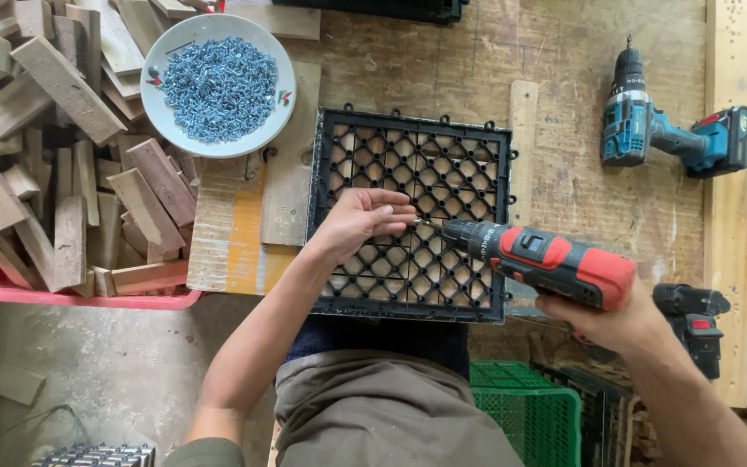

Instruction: Assembling a black plastic mesh panel by driving screws into it using a power drill.

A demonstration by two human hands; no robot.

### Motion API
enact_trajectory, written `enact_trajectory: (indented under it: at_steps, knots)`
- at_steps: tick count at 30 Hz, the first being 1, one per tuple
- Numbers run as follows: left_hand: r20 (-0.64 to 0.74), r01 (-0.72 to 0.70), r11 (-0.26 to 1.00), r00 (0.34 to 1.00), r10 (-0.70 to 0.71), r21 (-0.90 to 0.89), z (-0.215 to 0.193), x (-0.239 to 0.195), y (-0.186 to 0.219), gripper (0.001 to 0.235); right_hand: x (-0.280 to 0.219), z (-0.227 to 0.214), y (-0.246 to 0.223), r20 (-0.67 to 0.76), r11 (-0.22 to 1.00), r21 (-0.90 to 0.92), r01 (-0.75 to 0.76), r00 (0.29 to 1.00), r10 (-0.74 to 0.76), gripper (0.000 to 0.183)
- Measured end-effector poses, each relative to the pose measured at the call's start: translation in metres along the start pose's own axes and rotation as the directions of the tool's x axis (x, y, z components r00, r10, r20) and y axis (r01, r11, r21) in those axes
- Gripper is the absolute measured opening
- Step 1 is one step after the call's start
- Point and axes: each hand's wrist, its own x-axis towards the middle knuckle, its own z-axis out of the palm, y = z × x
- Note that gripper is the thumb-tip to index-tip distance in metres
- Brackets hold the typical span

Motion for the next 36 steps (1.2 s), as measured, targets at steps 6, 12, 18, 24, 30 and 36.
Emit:
enact_trajectory:
  at_steps: [6,12,18,24,30,36]
  knots:
    - [-0.180,-0.059,0.994,0.983,0.042,-0.090,-0.012,-0.002,0.006,0.022,-0.005,-0.039,-0.024,0.013,0.993,-0.093,-0.071,0.997,0.072,0.016]
    - [-0.197,-0.032,0.996,0.980,0.016,-0.078,-0.010,-0.004,0.012,0.029,0.003,-0.059,-0.025,-0.021,0.943,-0.304,-0.135,0.991,0.136,0.023]
    - [-0.184,0.014,0.998,0.983,-0.026,-0.064,-0.012,-0.006,0.019,0.030,0.013,-0.057,-0.044,0.015,0.907,-0.377,-0.190,0.977,0.211,0.037]
    - [-0.153,0.016,0.998,0.988,-0.025,-0.061,-0.016,-0.002,0.017,0.034,0.033,-0.046,-0.046,0.109,0.908,-0.398,-0.131,0.976,0.189,0.018]
    - [-0.177,-0.028,0.999,0.984,0.020,-0.044,-0.016,0.001,0.011,0.023,0.054,-0.046,-0.088,0.056,0.627,-0.745,-0.228,0.915,0.400,0.032]
    - [-0.187,-0.048,0.997,0.982,0.035,-0.063,-0.016,0.000,0.012,0.030,0.065,-0.046,-0.109,0.115,0.627,-0.763,-0.156,0.922,0.369,0.036]
